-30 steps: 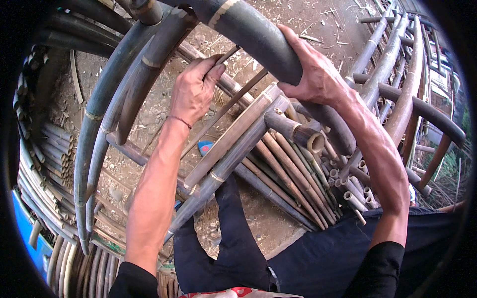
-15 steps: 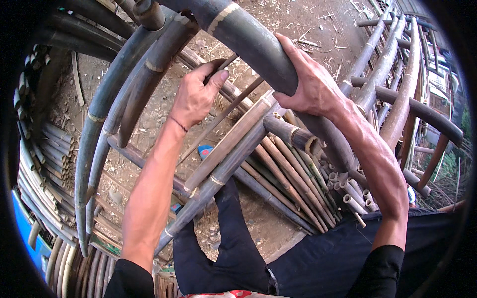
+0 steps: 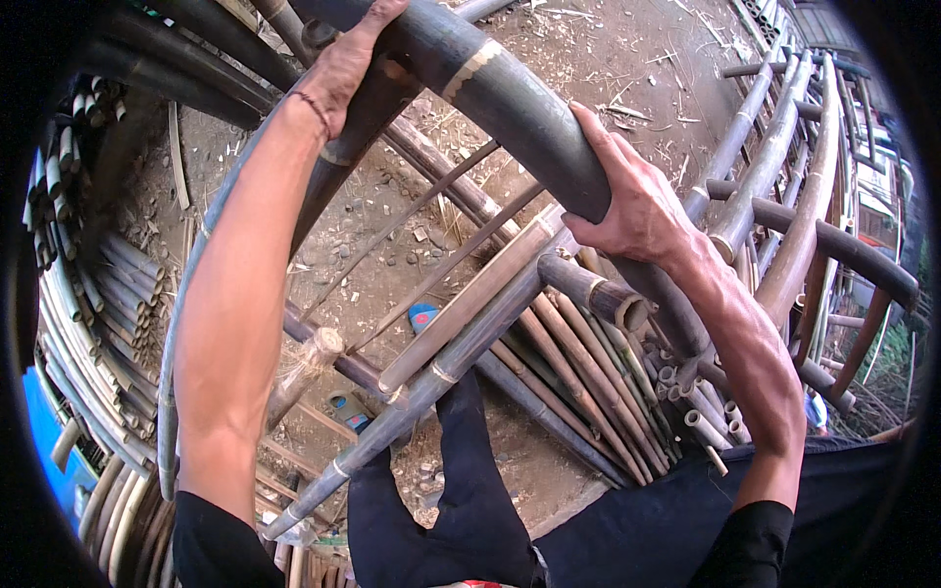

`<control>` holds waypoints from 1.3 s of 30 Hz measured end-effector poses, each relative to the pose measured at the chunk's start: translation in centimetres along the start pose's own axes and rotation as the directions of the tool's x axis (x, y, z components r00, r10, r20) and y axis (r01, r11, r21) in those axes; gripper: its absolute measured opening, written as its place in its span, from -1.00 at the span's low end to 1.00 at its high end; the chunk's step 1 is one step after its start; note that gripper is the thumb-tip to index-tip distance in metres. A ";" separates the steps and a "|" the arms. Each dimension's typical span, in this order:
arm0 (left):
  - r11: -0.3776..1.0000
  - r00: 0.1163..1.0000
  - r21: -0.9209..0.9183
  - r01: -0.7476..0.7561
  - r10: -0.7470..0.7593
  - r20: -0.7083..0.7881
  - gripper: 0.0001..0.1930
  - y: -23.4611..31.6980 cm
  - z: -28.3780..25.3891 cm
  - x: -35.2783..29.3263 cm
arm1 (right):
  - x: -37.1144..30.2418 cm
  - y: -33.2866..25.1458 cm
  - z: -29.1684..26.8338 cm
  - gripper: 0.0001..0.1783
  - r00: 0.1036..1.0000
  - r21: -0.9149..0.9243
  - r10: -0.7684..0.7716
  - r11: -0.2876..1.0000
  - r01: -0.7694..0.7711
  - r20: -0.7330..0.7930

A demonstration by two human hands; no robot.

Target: The person assembles a bamboo structure by hand. The person picks up a bamboo pole, aligns it with an existing frame, and then uses a second bamboo piece as a mallet to hammer it into place.

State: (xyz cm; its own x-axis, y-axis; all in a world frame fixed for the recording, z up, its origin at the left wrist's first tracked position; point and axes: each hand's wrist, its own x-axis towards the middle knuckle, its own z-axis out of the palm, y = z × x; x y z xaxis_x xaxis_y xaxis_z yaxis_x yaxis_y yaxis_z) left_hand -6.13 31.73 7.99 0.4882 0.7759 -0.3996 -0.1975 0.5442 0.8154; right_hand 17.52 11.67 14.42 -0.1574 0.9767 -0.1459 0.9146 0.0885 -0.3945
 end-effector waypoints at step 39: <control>-0.033 0.859 0.961 -0.274 -0.457 0.229 -0.39 9.6 9.9 15.2 | 1.2 -0.2 0.3 0.12 0.998 0.014 -0.060 0.998 0.061 -0.029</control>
State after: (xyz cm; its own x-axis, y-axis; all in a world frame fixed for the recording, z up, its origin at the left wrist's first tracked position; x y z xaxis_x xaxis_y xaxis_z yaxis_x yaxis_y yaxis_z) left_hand 7.82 45.59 13.84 0.7043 0.3448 -0.6205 0.6902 -0.5370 0.4850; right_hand 17.03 12.77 14.07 -0.2016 0.9748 -0.0959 0.8980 0.1448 -0.4155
